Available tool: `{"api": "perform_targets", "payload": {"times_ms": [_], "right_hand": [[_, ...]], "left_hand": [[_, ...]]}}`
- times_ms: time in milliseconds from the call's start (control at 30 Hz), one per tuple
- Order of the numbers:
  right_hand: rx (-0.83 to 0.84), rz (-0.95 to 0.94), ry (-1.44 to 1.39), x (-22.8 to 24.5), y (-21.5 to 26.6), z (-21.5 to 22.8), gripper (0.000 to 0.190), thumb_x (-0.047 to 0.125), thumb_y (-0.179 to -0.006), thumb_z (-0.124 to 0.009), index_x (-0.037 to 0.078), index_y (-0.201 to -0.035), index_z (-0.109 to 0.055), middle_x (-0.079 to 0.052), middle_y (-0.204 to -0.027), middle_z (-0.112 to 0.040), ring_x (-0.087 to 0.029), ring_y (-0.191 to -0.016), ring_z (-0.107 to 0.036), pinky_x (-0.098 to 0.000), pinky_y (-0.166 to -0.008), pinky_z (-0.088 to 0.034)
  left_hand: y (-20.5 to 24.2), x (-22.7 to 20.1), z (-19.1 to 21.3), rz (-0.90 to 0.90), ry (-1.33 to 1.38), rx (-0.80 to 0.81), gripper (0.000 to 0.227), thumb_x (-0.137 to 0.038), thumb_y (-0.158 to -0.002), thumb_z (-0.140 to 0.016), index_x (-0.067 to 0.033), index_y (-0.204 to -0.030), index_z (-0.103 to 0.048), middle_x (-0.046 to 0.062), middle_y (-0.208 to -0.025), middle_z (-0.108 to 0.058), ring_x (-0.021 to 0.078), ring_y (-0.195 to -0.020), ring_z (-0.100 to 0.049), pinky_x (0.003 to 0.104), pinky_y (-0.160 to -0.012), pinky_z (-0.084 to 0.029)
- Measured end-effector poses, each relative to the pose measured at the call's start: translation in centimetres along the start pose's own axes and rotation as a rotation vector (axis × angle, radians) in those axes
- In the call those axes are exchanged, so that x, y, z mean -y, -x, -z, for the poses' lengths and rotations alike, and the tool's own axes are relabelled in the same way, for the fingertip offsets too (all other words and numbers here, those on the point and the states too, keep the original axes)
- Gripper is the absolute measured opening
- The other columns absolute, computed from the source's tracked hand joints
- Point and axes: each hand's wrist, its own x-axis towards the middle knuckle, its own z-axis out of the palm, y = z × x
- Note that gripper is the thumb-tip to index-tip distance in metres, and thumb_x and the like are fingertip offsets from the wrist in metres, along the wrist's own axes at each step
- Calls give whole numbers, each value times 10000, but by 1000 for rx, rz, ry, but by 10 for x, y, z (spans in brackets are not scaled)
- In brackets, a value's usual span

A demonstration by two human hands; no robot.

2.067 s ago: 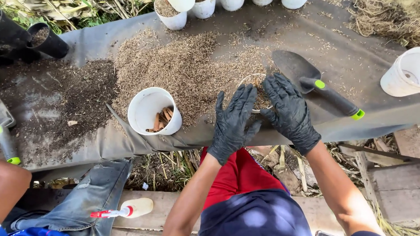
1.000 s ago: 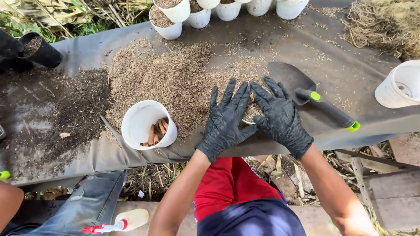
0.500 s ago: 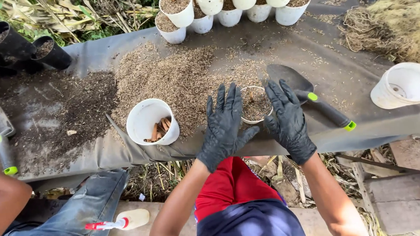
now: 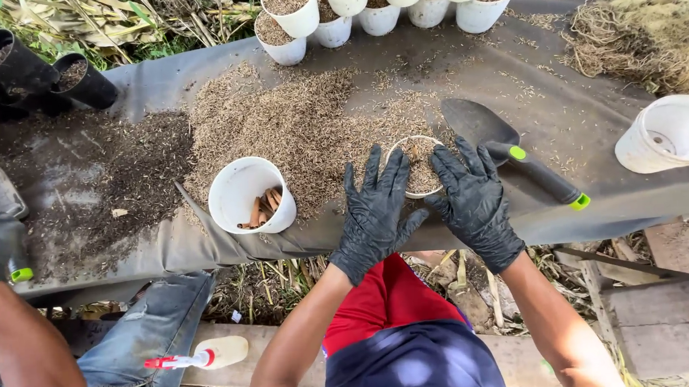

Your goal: Propagating plants by filling small plastic cups with soil substrate, inserting plant cuttings, and watering them with a spray bottle.

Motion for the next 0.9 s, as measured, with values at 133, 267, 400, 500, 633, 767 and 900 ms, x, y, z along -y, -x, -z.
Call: {"api": "perform_targets", "payload": {"times_ms": [133, 267, 400, 500, 633, 767, 900], "right_hand": [[-96, 20, -46, -2, 4, -3, 768, 708, -987, -371, 165, -1502, -542, -74, -1511, -562, -367, -1449, -433, -568, -1187, -280], [-207, 12, -113, 1, 19, -20, 520, 575, -1005, -487, 221, -1333, -681, -7, -1331, -664, -287, -1289, -575, -511, -1156, -352], [-262, 65, -96, -7, 16, -31, 288, 479, -1003, -585, 346, -1201, -748, 102, -1232, -704, -164, -1212, -624, -492, -1160, -300], [-286, 95, -159, -14, 12, -38, 192, 430, -984, -661, 311, -1077, -780, 81, -1141, -737, -192, -1125, -674, -486, -1081, -366], [-285, 102, -135, -8, 6, -24, 197, 432, -996, -657, 290, -1053, -781, 65, -1139, -748, -202, -1126, -683, -491, -1060, -374], [-306, 112, -155, -11, 14, -32, 226, 391, -964, -709, 249, -1123, -782, -9, -1198, -737, -278, -1152, -666, -525, -1045, -405], [-295, 170, -184, -12, 15, -46, 188, 318, -949, -737, 209, -1093, -791, -30, -1090, -738, -310, -1039, -678, -528, -978, -440]], "left_hand": [[12, -15, 11, -15, 147, -21, 839, -611, -942, -489, -55, -1561, -379, 194, -1606, -409, 406, -1530, -305, 714, -1186, -153], [26, -21, 0, -54, 135, 44, 796, -477, -895, -639, -79, -1542, -401, 144, -1584, -437, 337, -1514, -324, 712, -1203, -99], [25, -20, -6, -97, 96, 63, 739, -423, -860, -672, -107, -1495, -466, 121, -1550, -486, 290, -1469, -405, 740, -1191, -103], [19, -20, 4, -90, 115, 33, 683, -397, -862, -657, -97, -1460, -516, 102, -1489, -557, 254, -1443, -457, 733, -1200, -103], [17, -23, 2, -82, 106, -13, 699, -427, -824, -657, -104, -1435, -548, 99, -1452, -586, 243, -1410, -492, 728, -1201, -103], [19, -22, -9, -48, 111, -108, 702, -490, -832, -651, -135, -1430, -560, 95, -1444, -565, 233, -1378, -518, 694, -1217, -142], [19, -20, -11, -76, 93, -156, 613, -445, -848, -663, -125, -1369, -610, 71, -1346, -612, 208, -1329, -566, 671, -1233, -170]]}}
